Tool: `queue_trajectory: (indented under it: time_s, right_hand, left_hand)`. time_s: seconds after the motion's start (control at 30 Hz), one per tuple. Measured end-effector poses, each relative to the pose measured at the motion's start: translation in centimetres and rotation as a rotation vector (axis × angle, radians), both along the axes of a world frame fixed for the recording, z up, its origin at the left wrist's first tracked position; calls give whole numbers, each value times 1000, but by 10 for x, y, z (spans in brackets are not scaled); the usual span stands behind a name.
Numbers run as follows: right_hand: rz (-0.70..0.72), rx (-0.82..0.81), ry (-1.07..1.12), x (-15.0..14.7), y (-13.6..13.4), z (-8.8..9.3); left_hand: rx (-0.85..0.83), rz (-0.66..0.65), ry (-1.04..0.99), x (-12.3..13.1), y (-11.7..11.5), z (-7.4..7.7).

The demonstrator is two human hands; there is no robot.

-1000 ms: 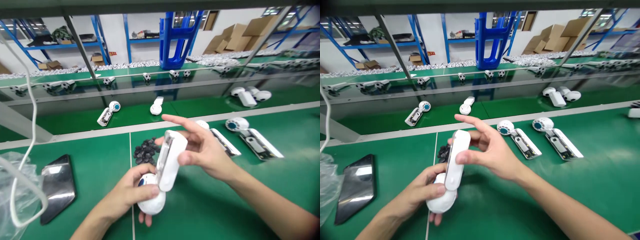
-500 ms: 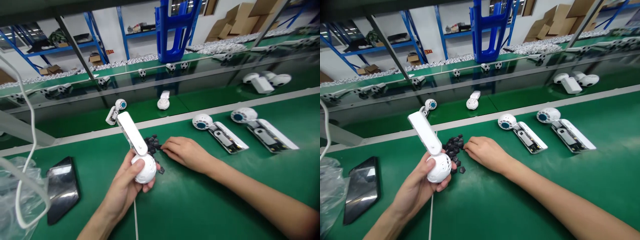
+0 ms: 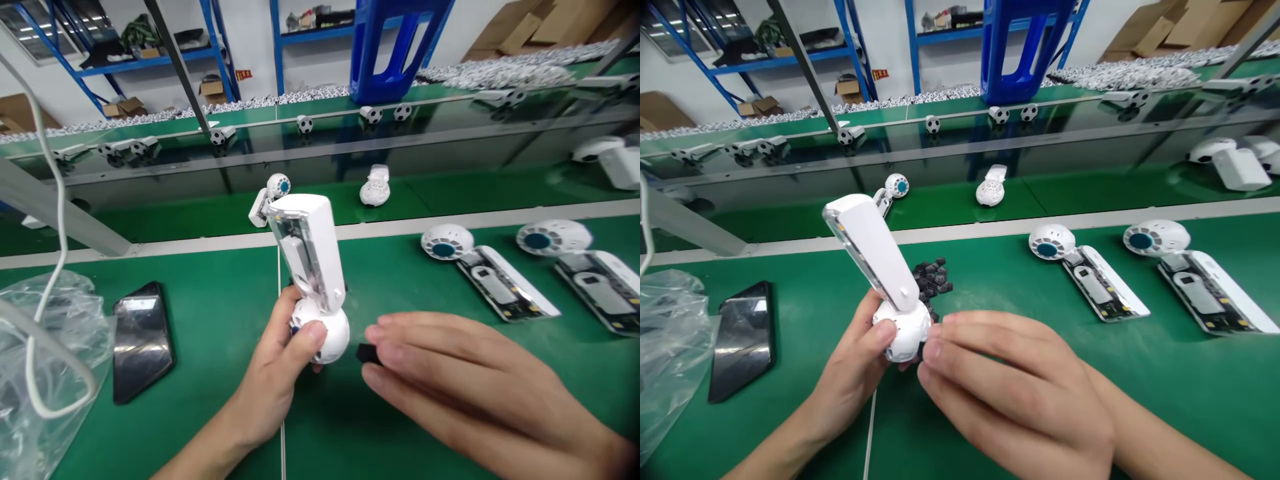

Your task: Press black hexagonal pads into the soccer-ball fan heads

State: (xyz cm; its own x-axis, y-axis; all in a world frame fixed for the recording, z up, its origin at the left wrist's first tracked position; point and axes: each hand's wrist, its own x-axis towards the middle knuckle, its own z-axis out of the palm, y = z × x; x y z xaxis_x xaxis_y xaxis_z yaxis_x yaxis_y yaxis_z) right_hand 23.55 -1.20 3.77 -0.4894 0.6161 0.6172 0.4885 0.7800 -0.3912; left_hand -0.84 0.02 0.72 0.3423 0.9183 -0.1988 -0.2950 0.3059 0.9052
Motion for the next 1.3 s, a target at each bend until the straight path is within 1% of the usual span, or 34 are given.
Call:
queue_trajectory:
  time_s: [0.1, 0.17, 0.23, 0.33, 0.37, 0.4, 0.5, 0.53, 0.57, 0.6, 0.7, 0.77, 0.83, 0.87, 0.93, 1.03, 1.13, 1.2, 1.3]
  right_hand:
    - [-39, -31, 76, -6, 1, 3]
    - [-10, -121, 124, -11, 6, 4]
    - [17, -216, 226, -17, 11, 3]
    - [8, -370, 411, -26, 16, -3]
    - [-8, -456, 498, -29, 17, -6]
    - [-20, -576, 590, -32, 17, -9]
    - [2, -1011, 850, -37, 20, -14]
    - [26, -1121, 880, -38, 21, -15]
    - [39, -1193, 883, -39, 22, -15]
    - [34, -1228, 876, -39, 22, -15]
    - [36, -1216, 855, -39, 21, -17]
    - [107, -1254, 837, -40, 19, -21]
    - [186, -1336, 817, -42, 18, -24]
    - [212, -1363, 813, -44, 18, -24]
    - [231, -1365, 819, -48, 18, -22]
    - [216, -1329, 844, -55, 17, -13]
    - [225, -1289, 860, -63, 16, -4]
    - [247, -1262, 861, -65, 17, -2]
    - [256, -1251, 825, -60, 24, -1]
  left_hand:
    - [17, -20, -31, 1, -2, 2]
    - [22, -11, -34, 1, -3, 3]
    - [26, 8, -16, 2, -4, 3]
    - [82, 35, 21, 2, -5, 4]
    - [114, 37, 33, 3, -5, 4]
    - [144, 30, 45, 3, -6, 4]
    - [204, -10, 81, 5, -7, 3]
    - [214, -23, 92, 5, -7, 3]
    - [224, -31, 101, 6, -8, 1]
    - [229, -39, 104, 6, -8, 0]
    - [220, -65, 71, 7, -10, -2]
    - [200, -76, 37, 7, -11, -1]
    - [169, -84, 31, 6, -10, 1]
    - [154, -84, 29, 5, -10, 2]
    - [149, -81, 4, 4, -9, 4]
    - [152, -45, -38, 8, -10, 5]
    - [113, 42, -25, 16, -14, 6]
    - [134, 95, -23, 21, -15, 7]
    - [157, 96, -30, 20, -12, 11]
